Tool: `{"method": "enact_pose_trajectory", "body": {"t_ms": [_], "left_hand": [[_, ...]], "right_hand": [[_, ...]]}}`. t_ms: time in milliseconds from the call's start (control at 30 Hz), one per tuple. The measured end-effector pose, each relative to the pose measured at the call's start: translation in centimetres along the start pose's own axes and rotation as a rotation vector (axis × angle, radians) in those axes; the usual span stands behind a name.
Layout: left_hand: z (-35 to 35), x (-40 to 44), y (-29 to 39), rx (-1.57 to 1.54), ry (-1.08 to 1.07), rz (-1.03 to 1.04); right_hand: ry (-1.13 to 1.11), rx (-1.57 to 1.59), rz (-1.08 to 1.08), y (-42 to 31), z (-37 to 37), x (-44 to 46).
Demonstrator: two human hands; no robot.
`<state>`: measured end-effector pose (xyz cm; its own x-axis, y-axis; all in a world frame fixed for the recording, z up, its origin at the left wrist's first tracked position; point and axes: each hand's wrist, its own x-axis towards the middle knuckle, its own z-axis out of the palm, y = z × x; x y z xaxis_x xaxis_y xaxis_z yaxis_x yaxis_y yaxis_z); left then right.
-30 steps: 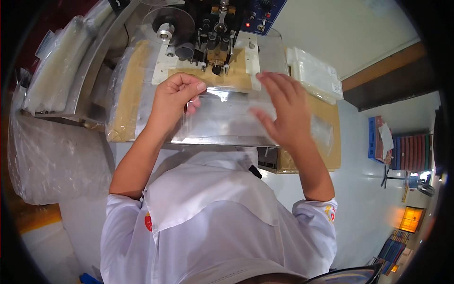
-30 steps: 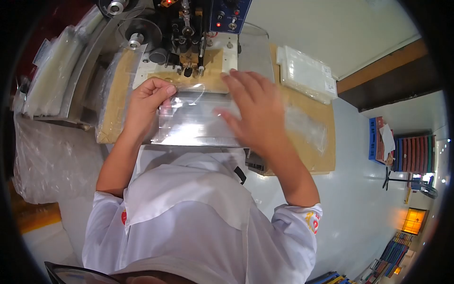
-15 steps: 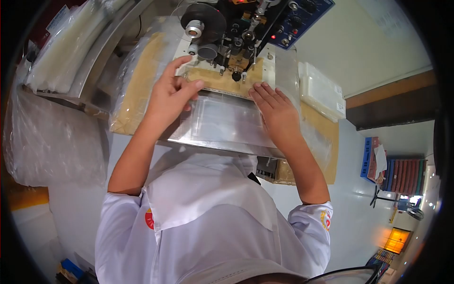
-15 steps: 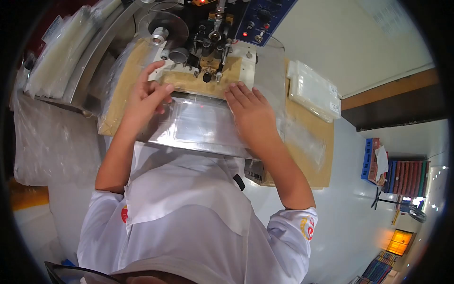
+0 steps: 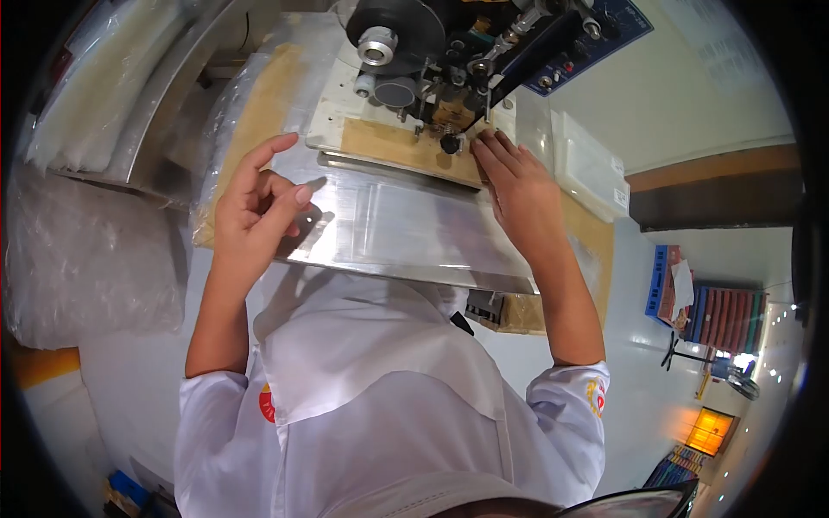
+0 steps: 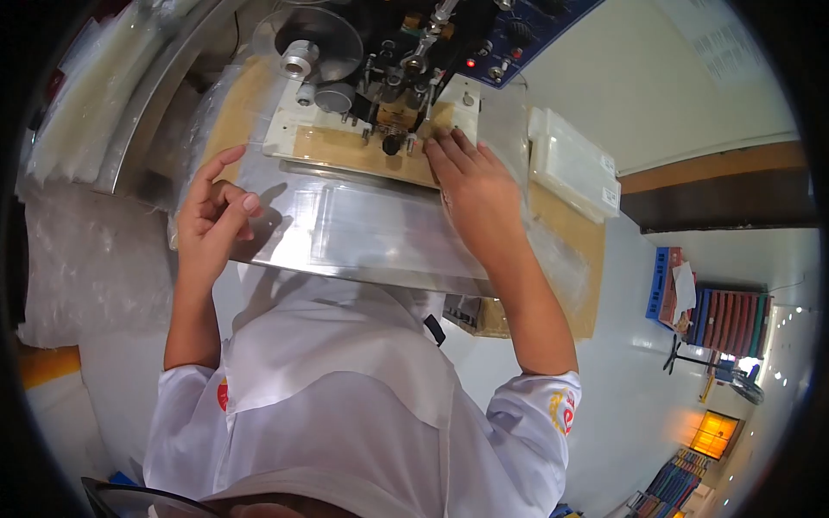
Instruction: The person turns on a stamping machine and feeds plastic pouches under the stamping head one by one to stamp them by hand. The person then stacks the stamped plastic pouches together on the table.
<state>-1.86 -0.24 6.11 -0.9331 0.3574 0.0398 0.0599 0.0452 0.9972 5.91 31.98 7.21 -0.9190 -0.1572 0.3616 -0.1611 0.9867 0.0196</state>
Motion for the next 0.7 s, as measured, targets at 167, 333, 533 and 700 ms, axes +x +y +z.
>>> {"method": "enact_pose_trajectory", "body": {"t_ms": [167, 333, 533, 700], "left_hand": [[-0.3, -0.4, -0.5, 0.092, -0.084, 0.002], [0.9, -1.0, 0.9, 0.418, -0.176, 0.185], [1.0, -0.4, 0.2, 0.727, -0.315, 0.497], [2.6, 0.1, 0.0, 0.825, -0.339, 0.498]], "right_hand": [[0.033, -0.023, -0.016, 0.1, 0.4, -0.1], [0.056, -0.002, 0.089, 1.7, 0.3, -1.6], [0.175, -0.45, 0.431, 14.8, -6.1, -10.1], [0.301, -0.58, 0.514, 20.5, -6.4, -18.1]]}}
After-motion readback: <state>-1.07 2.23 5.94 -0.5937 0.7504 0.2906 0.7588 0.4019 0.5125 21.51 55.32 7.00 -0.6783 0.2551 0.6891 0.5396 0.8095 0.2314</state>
